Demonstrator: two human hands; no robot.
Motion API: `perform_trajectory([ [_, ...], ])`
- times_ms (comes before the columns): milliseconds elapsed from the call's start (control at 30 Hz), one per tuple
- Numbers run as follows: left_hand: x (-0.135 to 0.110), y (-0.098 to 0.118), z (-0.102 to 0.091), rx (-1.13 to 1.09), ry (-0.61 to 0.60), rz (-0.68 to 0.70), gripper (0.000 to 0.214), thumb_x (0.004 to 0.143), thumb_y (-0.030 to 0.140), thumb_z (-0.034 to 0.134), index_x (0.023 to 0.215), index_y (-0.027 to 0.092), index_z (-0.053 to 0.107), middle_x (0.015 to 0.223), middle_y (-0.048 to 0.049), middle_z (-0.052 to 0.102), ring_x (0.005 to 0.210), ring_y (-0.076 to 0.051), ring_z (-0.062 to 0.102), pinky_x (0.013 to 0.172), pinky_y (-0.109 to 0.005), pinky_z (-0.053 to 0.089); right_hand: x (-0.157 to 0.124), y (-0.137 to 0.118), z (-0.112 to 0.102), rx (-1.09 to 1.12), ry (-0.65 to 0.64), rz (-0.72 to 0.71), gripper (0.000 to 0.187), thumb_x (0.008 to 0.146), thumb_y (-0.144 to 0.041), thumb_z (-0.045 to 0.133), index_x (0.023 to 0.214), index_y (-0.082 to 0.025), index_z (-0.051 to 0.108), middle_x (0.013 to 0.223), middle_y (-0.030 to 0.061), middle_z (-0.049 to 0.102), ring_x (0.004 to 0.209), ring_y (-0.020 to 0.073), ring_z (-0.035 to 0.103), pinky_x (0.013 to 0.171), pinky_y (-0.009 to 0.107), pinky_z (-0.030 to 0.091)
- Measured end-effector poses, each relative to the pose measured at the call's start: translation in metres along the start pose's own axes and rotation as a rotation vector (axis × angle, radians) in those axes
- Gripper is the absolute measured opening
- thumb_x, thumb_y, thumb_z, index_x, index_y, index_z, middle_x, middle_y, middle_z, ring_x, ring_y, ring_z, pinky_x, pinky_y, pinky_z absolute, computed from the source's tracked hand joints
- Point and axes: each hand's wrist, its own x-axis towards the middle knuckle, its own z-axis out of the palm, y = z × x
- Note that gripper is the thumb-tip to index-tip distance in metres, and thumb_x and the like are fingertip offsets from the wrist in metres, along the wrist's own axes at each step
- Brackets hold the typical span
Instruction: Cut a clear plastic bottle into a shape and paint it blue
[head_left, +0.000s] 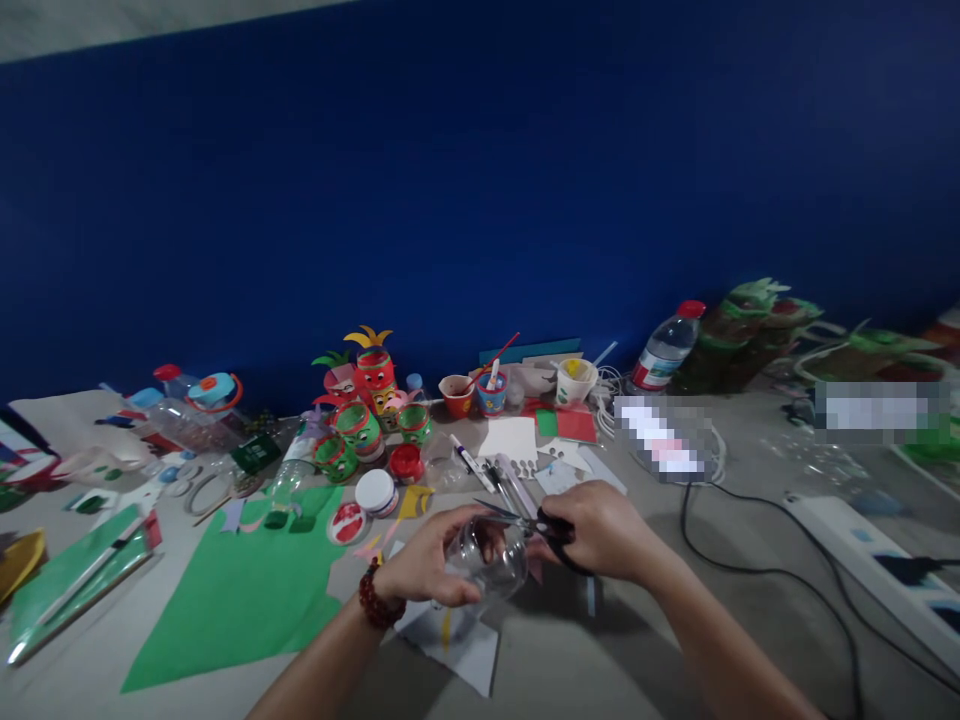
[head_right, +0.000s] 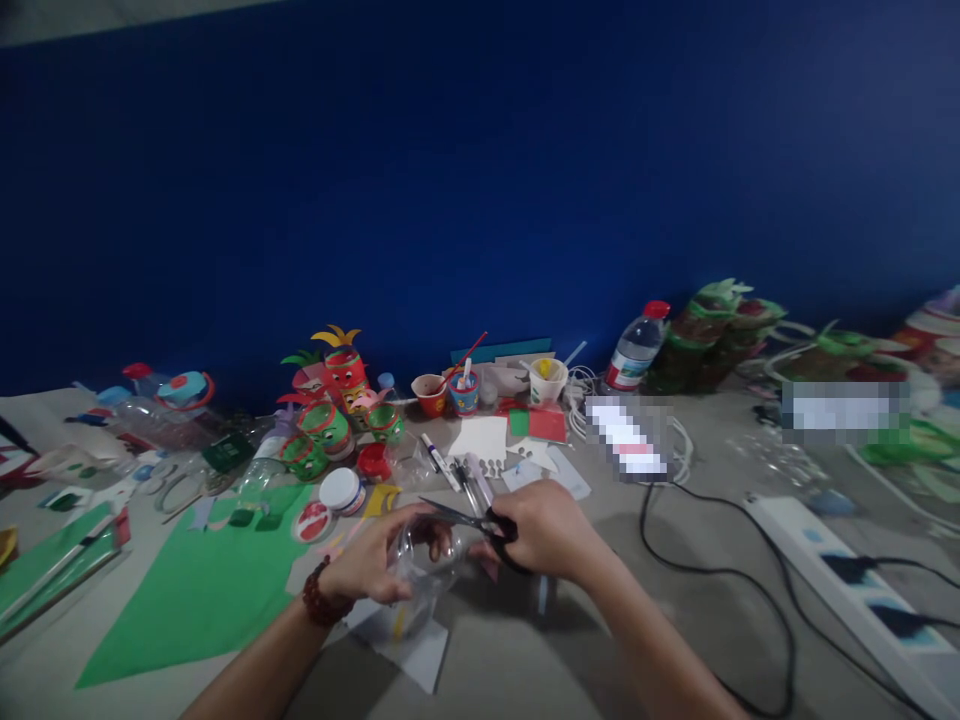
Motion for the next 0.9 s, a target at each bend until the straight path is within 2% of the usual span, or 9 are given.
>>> perform_trajectory([
  [200, 0.002, 0.005, 0.001, -0.094, -0.023, 0.028, 0.072, 0.063, 0.065, 0.079, 0.111, 0.014, 0.062, 0.097, -0.0115, 0.067, 0.085, -0.023, 0.062, 0.078, -0.036, 0.050, 0.000, 0.006, 0.007, 0.018, 0.052, -0.063, 0.044, 0.082, -0.059, 0.064, 0.060, -0.021, 0.063, 0.058, 0.0018, 0.068, 0.059, 0.0170, 0.062, 0.056, 0.029, 0.022],
  [367, 0.002, 0.009, 0.002, -0.163, -0.035, 0.014, 0.078, 0.059, 0.066, 0.080, 0.114, 0.014, 0.063, 0.094, -0.0123, 0.068, 0.083, -0.024, 0.062, 0.079, -0.038, 0.050, -0.001, 0.011, 0.008, 0.018, 0.079, -0.102, 0.044, 0.086, -0.056, 0.060, 0.059, -0.022, 0.063, 0.055, 0.0017, 0.066, 0.056, 0.0159, 0.059, 0.056, 0.030, 0.023],
  [567, -0.001, -0.003, 0.000, -0.352, -0.084, -0.039, 0.085, 0.058, 0.068, 0.080, 0.121, 0.016, 0.062, 0.095, -0.0127, 0.069, 0.082, -0.024, 0.064, 0.078, -0.040, 0.050, 0.000, 0.013, 0.014, -0.031, 0.116, -0.089, 0.042, 0.084, -0.057, 0.064, 0.060, -0.022, 0.065, 0.056, 0.0018, 0.067, 0.057, 0.0162, 0.061, 0.056, 0.029, 0.024],
  [667, -0.002, -0.011, -0.003, -0.395, 0.047, 0.003, 0.079, 0.067, 0.065, 0.076, 0.129, 0.020, 0.057, 0.107, -0.0119, 0.066, 0.090, -0.025, 0.064, 0.082, -0.040, 0.050, 0.001, 0.013, 0.015, -0.097, 0.128, -0.008, 0.038, 0.082, -0.055, 0.066, 0.064, -0.022, 0.068, 0.059, 0.0024, 0.070, 0.057, 0.0171, 0.062, 0.055, 0.029, 0.024],
  [733, -0.002, -0.015, -0.004, -0.322, 0.154, 0.030, 0.076, 0.075, 0.061, 0.072, 0.137, 0.023, 0.049, 0.120, -0.0131, 0.062, 0.098, -0.027, 0.064, 0.087, -0.043, 0.049, 0.002, 0.012, 0.015, -0.149, 0.122, 0.069, 0.036, 0.083, -0.055, 0.066, 0.067, -0.023, 0.070, 0.061, 0.0030, 0.072, 0.058, 0.0180, 0.063, 0.055, 0.029, 0.025],
  [800, -0.001, -0.017, -0.002, -0.141, 0.218, 0.058, 0.083, 0.074, 0.060, 0.074, 0.141, 0.023, 0.042, 0.129, -0.0156, 0.057, 0.106, -0.029, 0.061, 0.090, -0.043, 0.049, 0.002, 0.011, 0.013, -0.191, 0.105, 0.141, 0.036, 0.083, -0.056, 0.065, 0.070, -0.023, 0.071, 0.063, 0.0038, 0.073, 0.059, 0.0189, 0.064, 0.054, 0.029, 0.026],
  [900, 0.001, -0.016, 0.002, 0.131, 0.352, 0.043, 0.091, 0.066, 0.052, 0.084, 0.140, 0.023, 0.040, 0.131, -0.0168, 0.056, 0.107, -0.030, 0.061, 0.083, -0.039, 0.053, 0.003, 0.008, 0.011, -0.221, 0.065, 0.208, 0.037, 0.084, -0.057, 0.064, 0.072, -0.023, 0.073, 0.067, 0.0057, 0.075, 0.062, 0.0207, 0.066, 0.055, 0.029, 0.028],
])
